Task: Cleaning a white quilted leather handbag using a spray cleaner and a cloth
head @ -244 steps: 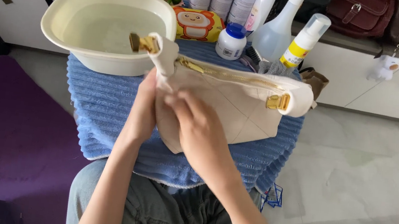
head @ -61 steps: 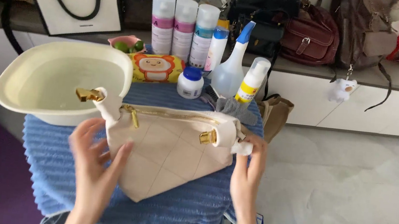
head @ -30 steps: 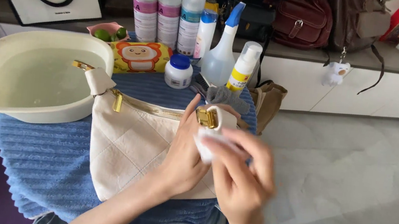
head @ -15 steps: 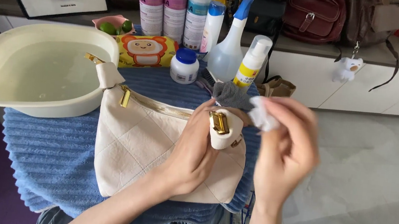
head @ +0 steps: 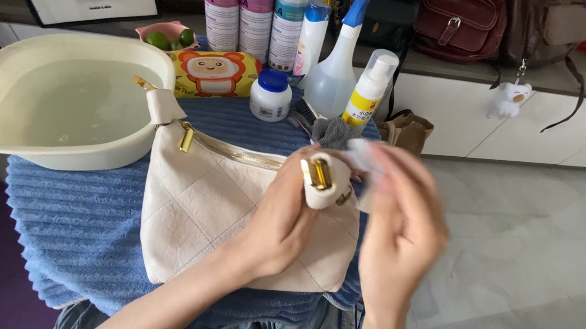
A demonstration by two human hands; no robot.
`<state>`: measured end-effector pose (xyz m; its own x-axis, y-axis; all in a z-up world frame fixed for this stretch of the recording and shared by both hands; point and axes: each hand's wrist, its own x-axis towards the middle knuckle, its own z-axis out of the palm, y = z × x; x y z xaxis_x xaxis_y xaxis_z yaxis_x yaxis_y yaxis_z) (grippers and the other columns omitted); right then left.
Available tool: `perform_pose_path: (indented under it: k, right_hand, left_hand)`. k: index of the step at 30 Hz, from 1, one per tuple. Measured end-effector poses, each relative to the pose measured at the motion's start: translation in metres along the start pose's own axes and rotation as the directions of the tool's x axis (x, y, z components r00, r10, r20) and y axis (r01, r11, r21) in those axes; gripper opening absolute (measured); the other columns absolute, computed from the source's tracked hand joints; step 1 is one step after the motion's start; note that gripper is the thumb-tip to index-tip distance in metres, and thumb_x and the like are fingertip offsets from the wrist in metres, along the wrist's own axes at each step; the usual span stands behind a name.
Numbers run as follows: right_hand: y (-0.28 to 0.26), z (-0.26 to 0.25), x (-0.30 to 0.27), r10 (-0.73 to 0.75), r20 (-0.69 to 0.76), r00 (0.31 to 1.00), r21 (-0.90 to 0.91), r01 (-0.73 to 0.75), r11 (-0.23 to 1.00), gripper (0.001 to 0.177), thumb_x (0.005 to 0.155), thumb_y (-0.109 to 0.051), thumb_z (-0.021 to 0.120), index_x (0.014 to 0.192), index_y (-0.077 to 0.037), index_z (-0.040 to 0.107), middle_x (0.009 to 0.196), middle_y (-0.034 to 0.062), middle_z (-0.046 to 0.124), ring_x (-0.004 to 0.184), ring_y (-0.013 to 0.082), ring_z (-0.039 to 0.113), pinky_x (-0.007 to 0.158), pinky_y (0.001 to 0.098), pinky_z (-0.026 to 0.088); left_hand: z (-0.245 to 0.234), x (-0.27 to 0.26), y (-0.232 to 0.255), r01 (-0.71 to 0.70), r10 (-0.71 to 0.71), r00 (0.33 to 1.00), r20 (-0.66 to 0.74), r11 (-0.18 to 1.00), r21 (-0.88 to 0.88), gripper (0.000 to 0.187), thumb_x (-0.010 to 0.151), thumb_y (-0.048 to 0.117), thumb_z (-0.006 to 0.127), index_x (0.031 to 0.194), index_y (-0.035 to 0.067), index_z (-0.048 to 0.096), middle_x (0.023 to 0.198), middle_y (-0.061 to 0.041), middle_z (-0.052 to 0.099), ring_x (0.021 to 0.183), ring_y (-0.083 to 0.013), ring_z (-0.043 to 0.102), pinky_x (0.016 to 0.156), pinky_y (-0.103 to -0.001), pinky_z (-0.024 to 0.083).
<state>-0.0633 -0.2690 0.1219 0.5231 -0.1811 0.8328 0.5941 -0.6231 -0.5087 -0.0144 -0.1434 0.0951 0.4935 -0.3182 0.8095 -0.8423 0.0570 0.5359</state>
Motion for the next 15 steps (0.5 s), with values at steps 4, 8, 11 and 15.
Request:
perform_pose_path:
  k: [4,8,11,15]
  right_hand:
    - [0.009,0.001,-0.019,0.032,-0.037,0.999,-0.052,-0.034,0.998,0.033,0.092,0.007,0.069,0.124,-0.003,0.069,0.130,0.0123,0.066,0.078,0.0096,0.058,0.060,0.0186,0.045]
    - [0.019,0.008,-0.041,0.006,-0.017,1.000,-0.183,-0.009,0.983,0.027,0.089,0.009,0.072,0.114,0.000,0.073,0.111,0.0087,0.065,0.085,0.0171,0.061,0.072,0.0286,0.051]
    - [0.029,0.004,-0.058,0.105,-0.049,0.993,-0.246,-0.114,0.963,0.022,0.086,0.002,0.076,0.107,-0.003,0.076,0.097,0.0063,0.067,0.076,0.0152,0.062,0.065,0.0280,0.048]
    - [0.049,-0.009,-0.081,0.256,0.116,0.960,-0.224,-0.226,0.948,0.020,0.081,-0.003,0.077,0.101,-0.002,0.077,0.084,0.0035,0.068,0.057,0.0115,0.053,0.054,0.0259,0.045]
  left_hand:
    - [0.000,-0.004,-0.002,0.101,-0.102,0.995,-0.011,0.993,-0.058,0.045,0.096,-0.002,0.047,0.140,0.000,0.043,0.129,-0.016,0.059,0.112,-0.0273,0.062,0.099,-0.039,0.052]
    - [-0.004,0.001,0.000,0.120,-0.130,0.990,-0.049,0.978,-0.170,0.040,0.099,-0.005,0.045,0.138,0.004,0.042,0.131,-0.015,0.060,0.107,-0.0223,0.065,0.091,-0.034,0.059]
    - [-0.010,0.007,0.003,0.155,-0.173,0.980,-0.100,0.974,-0.168,0.037,0.099,-0.005,0.044,0.136,0.001,0.046,0.129,-0.012,0.061,0.106,-0.0183,0.059,0.095,-0.030,0.051]
    - [-0.009,0.014,0.001,0.120,-0.139,0.981,-0.135,0.983,-0.139,0.039,0.100,-0.008,0.045,0.138,0.001,0.040,0.119,-0.010,0.055,0.101,-0.0163,0.055,0.091,-0.030,0.051]
